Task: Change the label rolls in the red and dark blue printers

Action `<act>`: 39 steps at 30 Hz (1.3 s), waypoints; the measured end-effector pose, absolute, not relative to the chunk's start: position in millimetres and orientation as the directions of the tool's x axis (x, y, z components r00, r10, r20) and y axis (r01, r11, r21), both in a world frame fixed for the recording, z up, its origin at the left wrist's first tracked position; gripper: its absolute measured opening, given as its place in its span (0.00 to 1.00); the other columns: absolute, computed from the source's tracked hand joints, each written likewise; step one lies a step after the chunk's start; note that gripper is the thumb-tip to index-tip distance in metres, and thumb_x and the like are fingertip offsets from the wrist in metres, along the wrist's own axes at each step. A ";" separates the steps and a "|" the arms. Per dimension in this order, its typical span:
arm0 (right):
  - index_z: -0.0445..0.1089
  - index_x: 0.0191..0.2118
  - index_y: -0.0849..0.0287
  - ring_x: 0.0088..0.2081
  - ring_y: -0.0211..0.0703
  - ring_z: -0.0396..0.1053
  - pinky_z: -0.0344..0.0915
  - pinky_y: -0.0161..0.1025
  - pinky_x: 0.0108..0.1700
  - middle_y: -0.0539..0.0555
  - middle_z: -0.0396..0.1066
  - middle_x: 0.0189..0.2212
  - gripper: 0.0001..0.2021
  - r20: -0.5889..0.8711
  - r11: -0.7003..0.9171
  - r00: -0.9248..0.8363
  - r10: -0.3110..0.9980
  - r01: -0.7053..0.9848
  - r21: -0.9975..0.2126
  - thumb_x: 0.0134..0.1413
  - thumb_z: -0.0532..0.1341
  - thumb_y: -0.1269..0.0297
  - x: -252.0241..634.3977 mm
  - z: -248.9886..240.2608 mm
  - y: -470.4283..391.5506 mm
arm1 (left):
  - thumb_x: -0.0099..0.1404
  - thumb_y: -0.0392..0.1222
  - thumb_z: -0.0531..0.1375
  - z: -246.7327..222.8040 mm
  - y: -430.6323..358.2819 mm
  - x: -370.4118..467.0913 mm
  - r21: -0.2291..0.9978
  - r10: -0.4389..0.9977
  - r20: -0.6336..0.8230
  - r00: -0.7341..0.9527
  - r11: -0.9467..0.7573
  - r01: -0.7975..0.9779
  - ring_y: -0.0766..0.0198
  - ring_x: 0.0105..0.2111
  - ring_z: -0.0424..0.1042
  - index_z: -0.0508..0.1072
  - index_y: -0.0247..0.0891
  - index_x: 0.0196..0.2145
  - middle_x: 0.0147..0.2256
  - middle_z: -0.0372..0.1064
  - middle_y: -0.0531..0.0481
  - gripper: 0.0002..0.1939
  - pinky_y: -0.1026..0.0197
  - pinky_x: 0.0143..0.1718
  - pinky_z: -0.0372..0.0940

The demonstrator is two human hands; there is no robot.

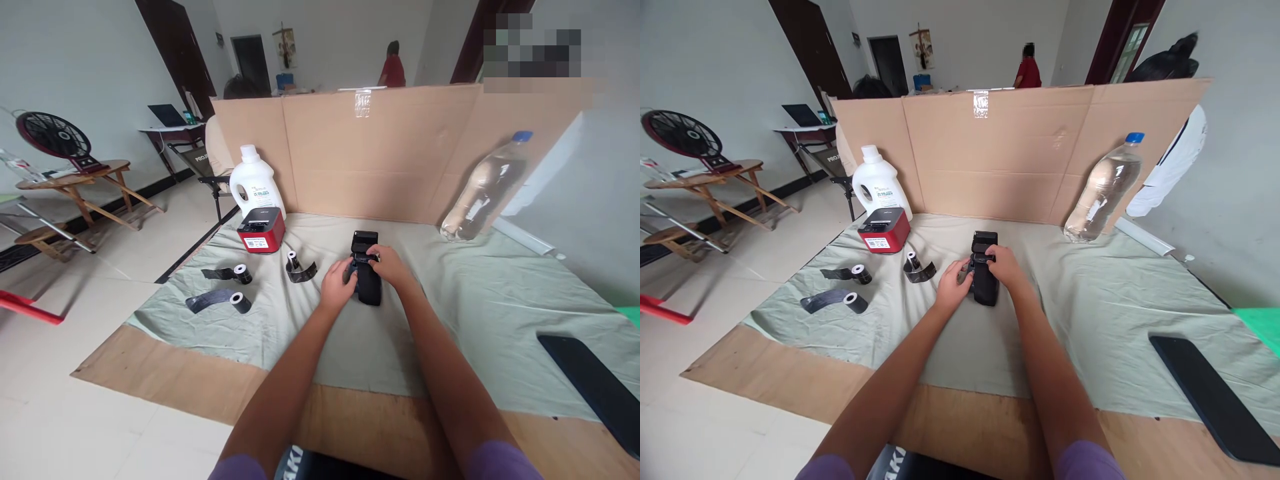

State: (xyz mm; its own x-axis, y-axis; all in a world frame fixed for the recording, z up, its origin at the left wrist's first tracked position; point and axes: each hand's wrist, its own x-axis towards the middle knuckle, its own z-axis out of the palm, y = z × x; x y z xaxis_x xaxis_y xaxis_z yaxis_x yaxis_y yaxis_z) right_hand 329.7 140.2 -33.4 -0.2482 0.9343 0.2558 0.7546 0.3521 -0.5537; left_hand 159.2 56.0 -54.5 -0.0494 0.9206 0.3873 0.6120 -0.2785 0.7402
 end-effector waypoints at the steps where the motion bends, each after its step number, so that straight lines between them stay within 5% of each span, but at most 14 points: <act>1: 0.77 0.39 0.60 0.48 0.49 0.69 0.62 0.46 0.55 0.59 0.73 0.41 0.13 0.253 0.334 -0.231 0.939 0.782 -0.526 0.49 0.58 0.75 328.7 -35.0 140.6 | 0.68 0.39 0.56 -54.4 55.8 159.2 0.741 0.919 0.391 -0.041 -0.288 0.607 0.62 0.52 0.71 0.70 0.44 0.58 0.52 0.72 0.49 0.21 0.60 0.57 0.65; 4: 0.77 0.37 0.59 0.50 0.51 0.66 0.60 0.47 0.57 0.60 0.70 0.41 0.11 0.272 0.252 -0.124 0.954 0.823 -0.509 0.50 0.58 0.73 325.1 -38.1 143.0 | 0.67 0.36 0.54 -55.0 56.5 159.2 0.735 0.900 0.435 -0.013 -0.346 0.583 0.62 0.55 0.69 0.72 0.44 0.56 0.54 0.70 0.49 0.20 0.61 0.58 0.64; 7: 0.72 0.46 0.60 0.51 0.51 0.66 0.62 0.46 0.55 0.62 0.68 0.47 0.14 0.344 0.212 0.029 0.938 0.740 -0.638 0.54 0.58 0.67 321.1 -37.9 148.6 | 0.66 0.32 0.53 -53.6 57.0 158.4 0.732 0.897 0.443 0.010 -0.368 0.573 0.64 0.56 0.68 0.74 0.44 0.53 0.54 0.70 0.50 0.21 0.63 0.58 0.62; 12: 0.59 0.59 0.60 0.48 0.47 0.71 0.67 0.44 0.48 0.63 0.70 0.51 0.25 0.353 0.305 0.028 0.935 0.446 -0.842 0.58 0.57 0.59 322.5 -27.9 155.0 | 0.68 0.44 0.55 -42.2 39.3 158.7 0.798 0.973 0.124 -0.195 0.019 0.603 0.60 0.41 0.76 0.69 0.41 0.54 0.40 0.76 0.49 0.17 0.59 0.45 0.67; 15: 0.67 0.51 0.59 0.47 0.46 0.72 0.65 0.46 0.52 0.58 0.74 0.43 0.17 0.346 0.358 -0.114 0.931 0.457 -0.814 0.56 0.58 0.61 329.0 -19.3 150.0 | 0.67 0.55 0.57 -36.6 16.1 164.7 0.778 0.972 -0.025 -0.233 0.165 0.606 0.53 0.40 0.77 0.64 0.40 0.56 0.32 0.77 0.49 0.25 0.56 0.41 0.66; 18: 0.72 0.42 0.59 0.48 0.45 0.71 0.64 0.45 0.55 0.57 0.73 0.45 0.11 0.270 0.362 -0.244 0.931 0.544 -0.757 0.53 0.61 0.65 333.3 -13.1 140.8 | 0.66 0.57 0.59 -35.4 -2.1 175.0 0.791 0.976 -0.053 -0.209 0.169 0.588 0.52 0.42 0.77 0.60 0.39 0.60 0.35 0.79 0.48 0.31 0.57 0.40 0.64; 27: 0.73 0.48 0.59 0.53 0.48 0.66 0.61 0.44 0.58 0.58 0.70 0.48 0.15 0.199 0.400 -0.354 0.914 0.708 -0.582 0.53 0.64 0.69 330.7 -12.7 132.3 | 0.66 0.49 0.60 -42.5 -0.7 185.8 0.837 0.977 0.030 -0.212 0.091 0.539 0.56 0.42 0.76 0.61 0.41 0.57 0.40 0.79 0.49 0.24 0.59 0.38 0.63; 33: 0.68 0.58 0.59 0.57 0.51 0.66 0.62 0.45 0.58 0.62 0.68 0.58 0.23 -0.014 0.119 -0.207 0.978 0.613 -0.781 0.55 0.63 0.64 332.2 -15.3 133.3 | 0.66 0.50 0.60 -40.2 -2.6 185.5 0.819 0.968 0.025 -0.251 0.124 0.560 0.54 0.43 0.76 0.62 0.42 0.55 0.40 0.78 0.48 0.24 0.58 0.39 0.62; 39: 0.70 0.56 0.59 0.54 0.52 0.70 0.65 0.43 0.54 0.61 0.71 0.56 0.27 -0.152 -0.106 -0.062 0.986 0.466 -0.878 0.48 0.67 0.65 327.9 -25.1 135.1 | 0.66 0.50 0.59 -41.5 -0.8 185.2 0.823 0.960 0.085 -0.268 0.085 0.562 0.54 0.45 0.74 0.65 0.38 0.55 0.46 0.74 0.43 0.23 0.56 0.42 0.65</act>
